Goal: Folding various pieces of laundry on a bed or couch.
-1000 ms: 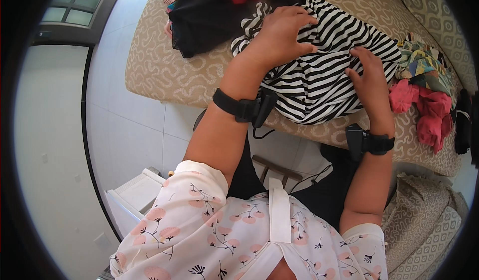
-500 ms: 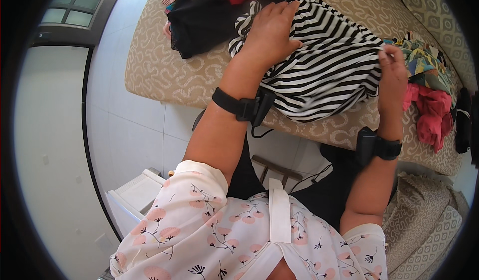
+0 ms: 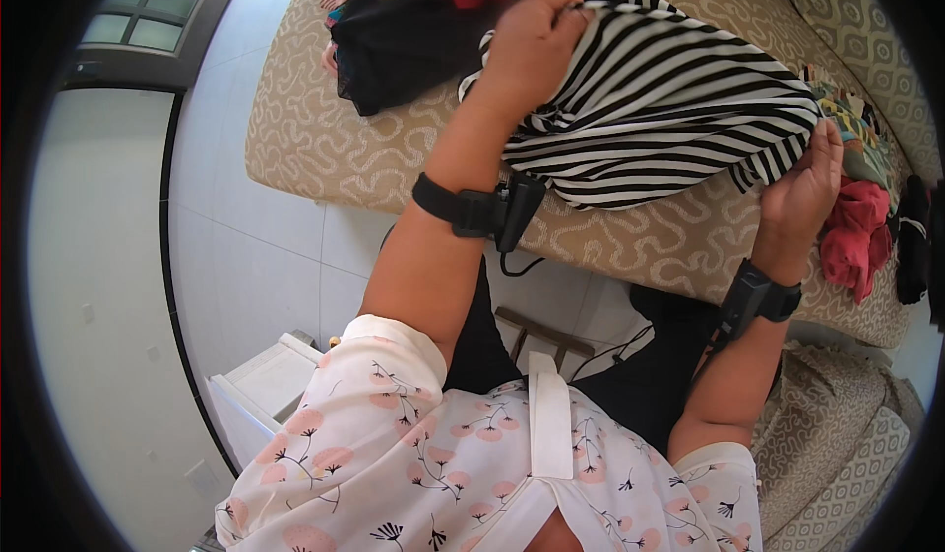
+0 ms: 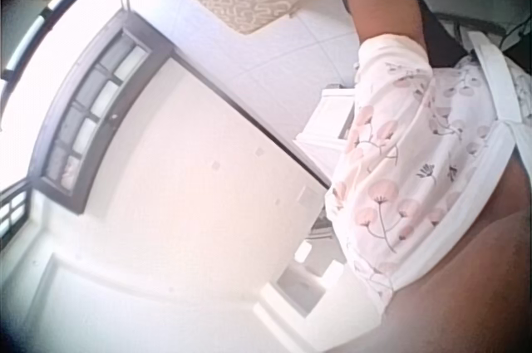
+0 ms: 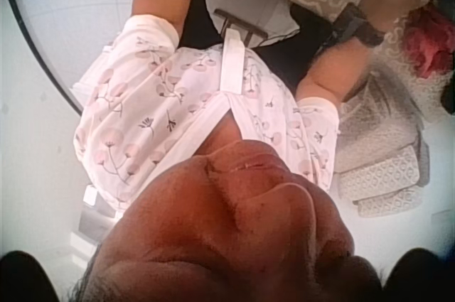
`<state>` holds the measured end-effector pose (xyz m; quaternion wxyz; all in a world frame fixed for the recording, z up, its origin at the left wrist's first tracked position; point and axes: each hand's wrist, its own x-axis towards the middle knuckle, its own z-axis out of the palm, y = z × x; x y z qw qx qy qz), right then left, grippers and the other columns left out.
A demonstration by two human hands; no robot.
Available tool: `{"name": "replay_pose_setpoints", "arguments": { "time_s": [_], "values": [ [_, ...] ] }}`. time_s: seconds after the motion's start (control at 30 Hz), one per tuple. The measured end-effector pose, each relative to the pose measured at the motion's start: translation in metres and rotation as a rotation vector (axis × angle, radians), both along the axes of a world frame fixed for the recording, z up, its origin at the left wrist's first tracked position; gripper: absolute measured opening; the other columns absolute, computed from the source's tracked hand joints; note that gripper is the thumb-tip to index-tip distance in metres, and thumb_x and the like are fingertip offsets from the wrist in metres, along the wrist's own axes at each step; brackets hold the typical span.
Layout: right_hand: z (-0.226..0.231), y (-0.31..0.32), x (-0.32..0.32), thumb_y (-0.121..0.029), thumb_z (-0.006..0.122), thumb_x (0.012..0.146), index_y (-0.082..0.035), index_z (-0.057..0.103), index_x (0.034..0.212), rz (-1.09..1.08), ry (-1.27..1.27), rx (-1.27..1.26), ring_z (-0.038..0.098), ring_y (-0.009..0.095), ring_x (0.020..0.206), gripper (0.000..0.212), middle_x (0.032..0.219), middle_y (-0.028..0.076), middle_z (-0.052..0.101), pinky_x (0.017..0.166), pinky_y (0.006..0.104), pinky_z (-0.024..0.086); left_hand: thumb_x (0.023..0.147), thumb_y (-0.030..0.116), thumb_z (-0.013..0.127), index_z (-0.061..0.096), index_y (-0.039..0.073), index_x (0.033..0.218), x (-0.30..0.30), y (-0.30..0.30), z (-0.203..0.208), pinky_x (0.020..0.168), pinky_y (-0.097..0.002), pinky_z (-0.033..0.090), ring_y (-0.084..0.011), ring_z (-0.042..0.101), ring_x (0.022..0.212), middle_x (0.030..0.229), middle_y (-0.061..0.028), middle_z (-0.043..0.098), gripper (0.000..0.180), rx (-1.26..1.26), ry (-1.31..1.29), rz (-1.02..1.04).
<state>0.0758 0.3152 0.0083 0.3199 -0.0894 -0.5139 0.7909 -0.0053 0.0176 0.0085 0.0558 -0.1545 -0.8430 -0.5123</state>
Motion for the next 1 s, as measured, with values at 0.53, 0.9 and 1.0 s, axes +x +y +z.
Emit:
{"name": "replay_pose_setpoints", "arguments": {
  "time_s": [0.53,0.9,1.0],
  "values": [
    [0.005,-0.068,0.005,-0.012,0.073,0.079,-0.005,0.066,0.102,0.088,0.024,1.434,0.057,0.03,0.106,0.024,0.121,0.013,0.061,0.09,0.0347,0.047,0.099,0.012,0.049,0.061,0.004,0.106,0.001,-0.014,0.023,0.082,-0.0301,0.053,-0.0157,0.064,0.088,0.097,-0.0063,0.068,0.016,1.225,-0.198,0.054],
    [0.004,-0.084,0.014,-0.006,0.076,0.072,-0.007,0.065,0.101,0.344,-0.278,1.413,0.057,0.032,0.097,0.031,0.097,0.012,0.057,0.079,0.0384,0.048,0.093,-0.001,0.056,0.062,0.002,0.099,0.004,-0.014,0.027,0.074,-0.0213,0.048,-0.0102,0.06,0.079,0.089,-0.0024,0.065,0.009,0.644,0.054,0.376],
    [0.0,-0.08,0.014,-0.003,0.073,0.073,-0.007,0.064,0.101,0.403,-0.288,1.457,0.058,0.032,0.094,0.029,0.096,0.012,0.057,0.078,0.0388,0.048,0.087,-0.005,0.057,0.063,0.002,0.096,0.013,-0.001,0.032,0.074,-0.0233,0.048,-0.0122,0.06,0.078,0.087,-0.0036,0.065,0.013,0.403,0.186,0.441]
  ]
}}
